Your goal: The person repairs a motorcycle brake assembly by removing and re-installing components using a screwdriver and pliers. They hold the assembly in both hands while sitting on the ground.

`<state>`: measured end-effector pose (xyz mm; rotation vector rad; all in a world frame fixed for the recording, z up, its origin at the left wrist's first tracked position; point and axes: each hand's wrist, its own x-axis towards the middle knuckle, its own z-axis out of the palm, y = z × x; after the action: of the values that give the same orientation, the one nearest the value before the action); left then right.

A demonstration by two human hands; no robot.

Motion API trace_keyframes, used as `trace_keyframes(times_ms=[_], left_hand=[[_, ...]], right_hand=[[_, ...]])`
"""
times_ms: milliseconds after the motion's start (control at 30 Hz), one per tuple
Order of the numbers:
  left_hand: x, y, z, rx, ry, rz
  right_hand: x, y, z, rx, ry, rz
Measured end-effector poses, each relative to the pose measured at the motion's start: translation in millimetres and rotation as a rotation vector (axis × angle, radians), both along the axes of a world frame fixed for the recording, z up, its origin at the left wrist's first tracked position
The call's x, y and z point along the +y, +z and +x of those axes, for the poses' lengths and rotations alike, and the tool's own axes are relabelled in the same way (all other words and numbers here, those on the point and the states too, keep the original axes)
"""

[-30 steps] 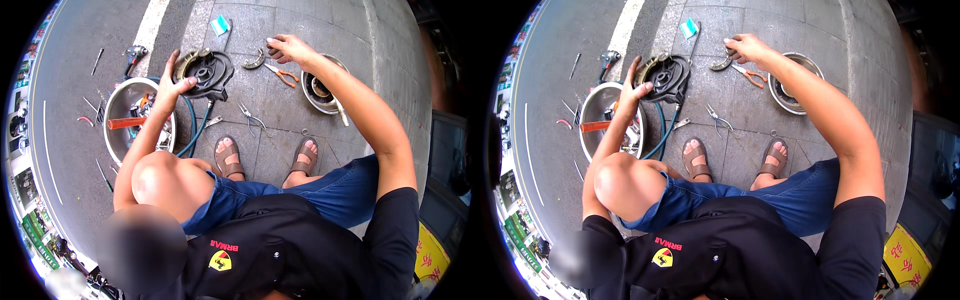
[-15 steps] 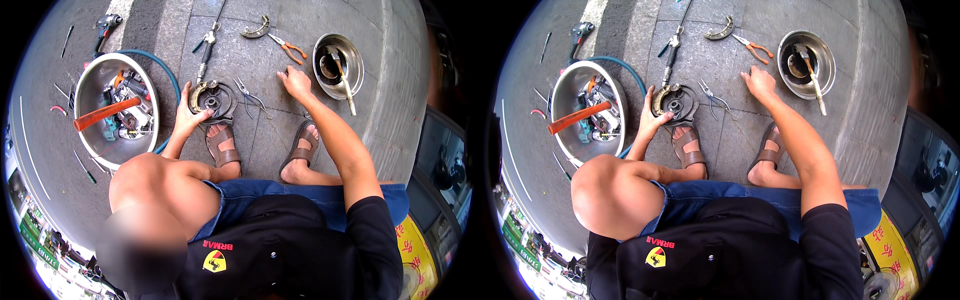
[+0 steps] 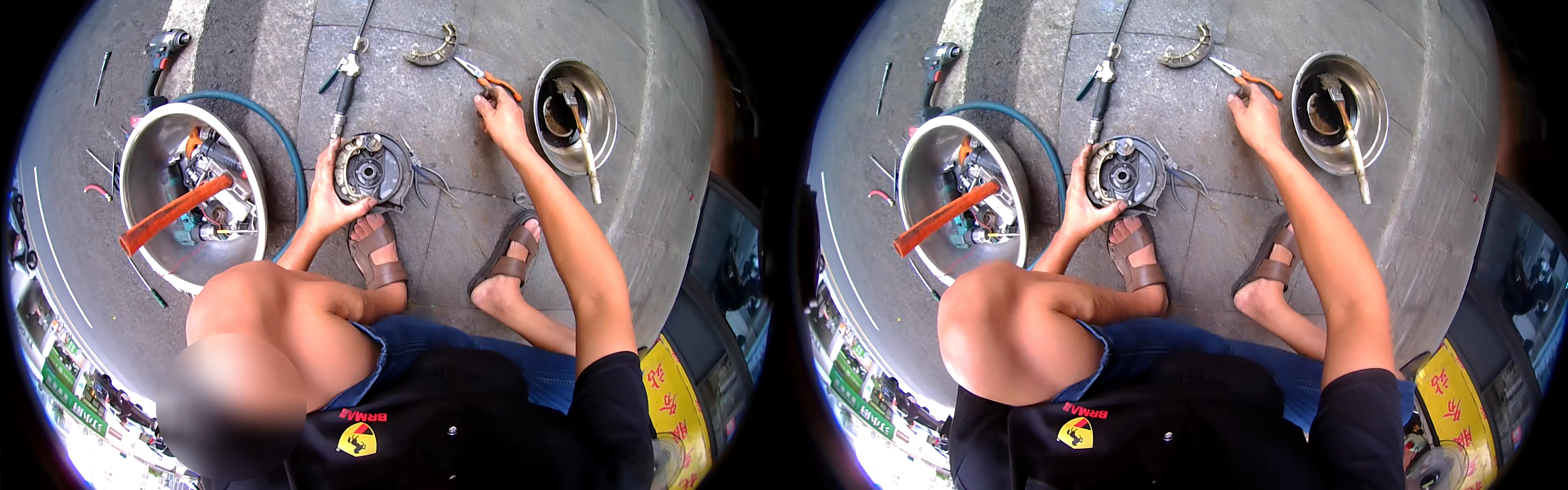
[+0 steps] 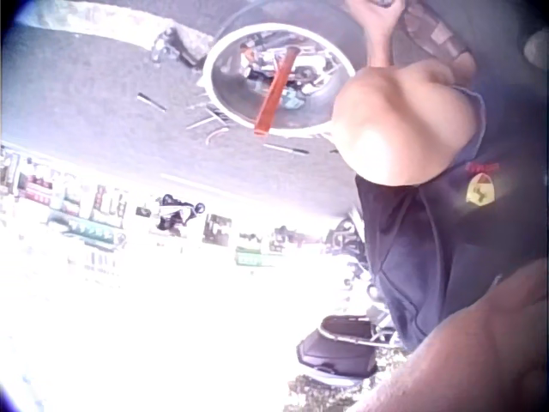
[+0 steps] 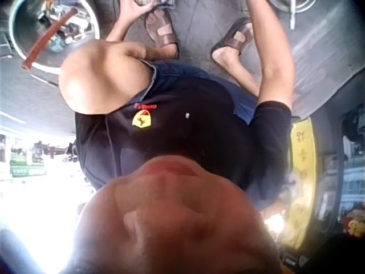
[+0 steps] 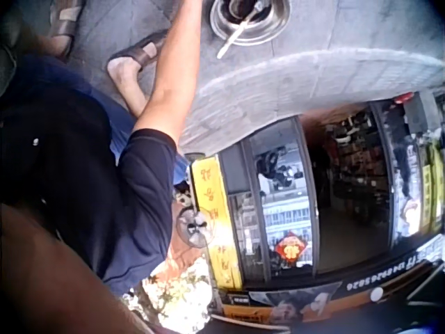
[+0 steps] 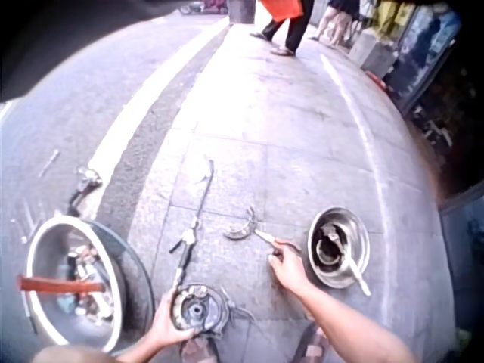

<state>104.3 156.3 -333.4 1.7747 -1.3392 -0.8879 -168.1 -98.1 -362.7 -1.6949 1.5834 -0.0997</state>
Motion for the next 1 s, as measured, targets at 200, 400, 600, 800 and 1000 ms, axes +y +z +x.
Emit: trace_keyframes(times_ms=[200,400,600,800,1000], left_hand=[[6.9,2.8,4.1,0.124,0.095,0.047],[-0.1,18.3,-7.2,0.538,0.245,0.101],[14.2,34.0,0.7,0.658,0.390,0.116],[14.2,42.1,2.8,0.735,0.418,0.072],[15.7,41.1,6.3,0.505,0.347,0.100]], right_hand=[[-25.1,-6.6,61.4,0.021,-0.133,-0.121],[-48.5,-7.8,75.8,-0.070,-0.226,-0.119],[-34.3,19.5,69.2,-0.673,-0.319,0.332],[-32.6,20.9,63.6,-0.616,-0.293,0.409],[-39.2,30.4,84.1,0.077,0.644,-0.662]])
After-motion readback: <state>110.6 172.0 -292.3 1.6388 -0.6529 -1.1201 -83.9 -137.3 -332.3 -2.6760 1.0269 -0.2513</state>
